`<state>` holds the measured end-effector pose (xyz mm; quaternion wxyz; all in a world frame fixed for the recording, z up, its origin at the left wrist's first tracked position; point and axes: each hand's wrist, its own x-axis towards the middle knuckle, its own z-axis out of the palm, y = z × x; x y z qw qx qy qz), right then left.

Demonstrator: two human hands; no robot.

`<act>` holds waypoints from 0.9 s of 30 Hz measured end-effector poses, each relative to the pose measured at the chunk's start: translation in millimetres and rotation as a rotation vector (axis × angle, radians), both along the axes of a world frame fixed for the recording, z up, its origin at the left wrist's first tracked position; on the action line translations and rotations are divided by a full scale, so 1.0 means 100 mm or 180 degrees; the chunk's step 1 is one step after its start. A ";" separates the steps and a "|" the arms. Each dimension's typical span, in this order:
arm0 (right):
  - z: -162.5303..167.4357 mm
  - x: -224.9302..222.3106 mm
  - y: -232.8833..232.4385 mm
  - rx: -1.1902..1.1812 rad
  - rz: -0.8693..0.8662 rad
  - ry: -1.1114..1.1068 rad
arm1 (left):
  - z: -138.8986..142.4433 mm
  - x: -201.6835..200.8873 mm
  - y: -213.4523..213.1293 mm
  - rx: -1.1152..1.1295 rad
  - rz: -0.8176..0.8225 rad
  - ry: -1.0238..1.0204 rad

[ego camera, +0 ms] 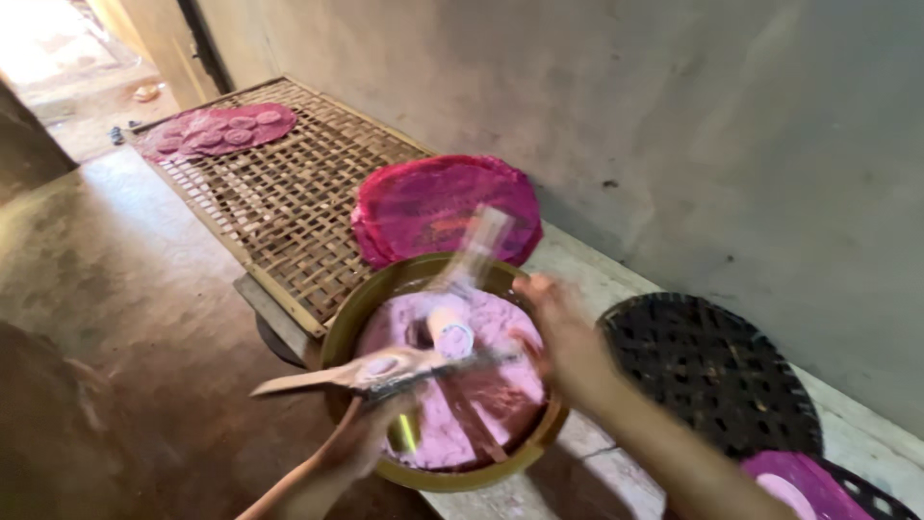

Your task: The person scoops pink dough from a bowl using a wooden tool and presses it into a circular mold on a woven tray. They repeat this process to form multiple round pieces, then place small colored balls into the center of each piece.

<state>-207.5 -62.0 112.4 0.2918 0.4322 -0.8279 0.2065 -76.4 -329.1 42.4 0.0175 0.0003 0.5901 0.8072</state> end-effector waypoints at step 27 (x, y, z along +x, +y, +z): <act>-1.26 -0.67 -0.97 0.0804 0.0018 -0.2432 | -0.86 -0.40 -0.53 -0.0967 0.2640 0.1113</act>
